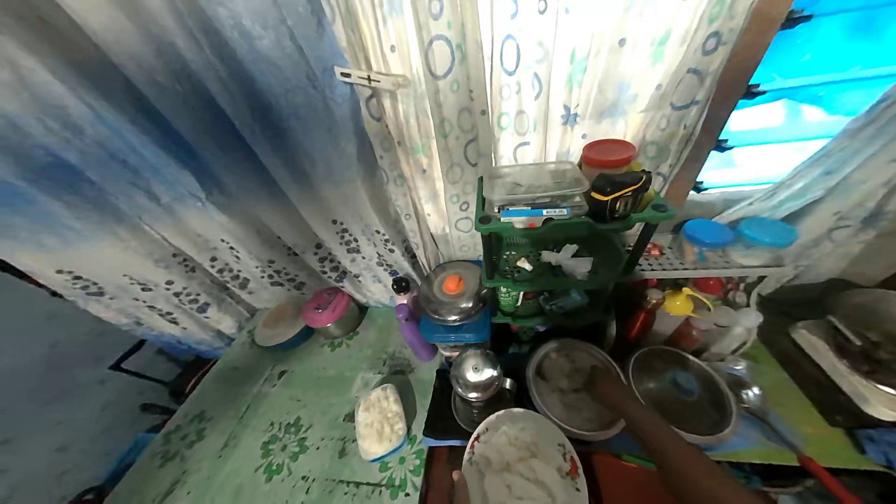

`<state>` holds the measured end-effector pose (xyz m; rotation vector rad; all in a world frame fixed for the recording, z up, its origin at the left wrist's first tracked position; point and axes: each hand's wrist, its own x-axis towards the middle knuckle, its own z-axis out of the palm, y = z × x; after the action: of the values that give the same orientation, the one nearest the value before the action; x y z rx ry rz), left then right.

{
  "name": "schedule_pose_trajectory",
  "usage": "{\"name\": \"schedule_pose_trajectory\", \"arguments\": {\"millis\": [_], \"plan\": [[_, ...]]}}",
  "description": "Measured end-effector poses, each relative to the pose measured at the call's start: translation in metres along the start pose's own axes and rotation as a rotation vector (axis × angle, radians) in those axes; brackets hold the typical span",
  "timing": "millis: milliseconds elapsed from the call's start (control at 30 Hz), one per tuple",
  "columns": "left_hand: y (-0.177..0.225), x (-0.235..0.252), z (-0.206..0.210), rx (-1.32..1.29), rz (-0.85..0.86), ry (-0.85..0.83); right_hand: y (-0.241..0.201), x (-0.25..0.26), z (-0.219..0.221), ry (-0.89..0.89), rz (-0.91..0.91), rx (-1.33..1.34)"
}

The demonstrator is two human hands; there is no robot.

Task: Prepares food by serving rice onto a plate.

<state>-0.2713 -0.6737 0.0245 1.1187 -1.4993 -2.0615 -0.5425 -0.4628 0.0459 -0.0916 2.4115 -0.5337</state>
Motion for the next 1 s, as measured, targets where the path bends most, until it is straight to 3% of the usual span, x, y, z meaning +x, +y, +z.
{"name": "schedule_pose_trajectory", "arguments": {"millis": [100, 200, 367, 533, 667, 800, 1000], "plan": [[-0.016, 0.005, 0.002, 0.033, 0.101, -0.088, 0.023, -0.007, -0.011, 0.044, -0.023, 0.173], [0.013, -0.016, 0.040, 0.022, 0.026, -0.023, 0.042, -0.028, -0.031, 0.063, -0.070, 0.310], [0.010, -0.018, 0.072, 0.110, 0.026, 0.048, 0.061, -0.088, -0.074, 0.113, -0.158, 0.337], [0.015, -0.015, 0.119, -0.169, -0.091, -0.028, 0.065, -0.141, -0.100, 0.140, -0.335, 0.280], [0.025, -0.020, 0.147, -0.283, -0.169, -0.028, 0.049, -0.178, -0.093, 0.239, -0.468, 0.085], [0.035, -0.023, 0.159, -0.344, -0.145, -0.068, 0.047, -0.164, -0.046, 0.669, -0.777, -0.131], [0.040, -0.021, 0.146, -0.344, -0.146, -0.061, 0.028, -0.185, -0.077, 0.600, -0.824, -0.011]]}}
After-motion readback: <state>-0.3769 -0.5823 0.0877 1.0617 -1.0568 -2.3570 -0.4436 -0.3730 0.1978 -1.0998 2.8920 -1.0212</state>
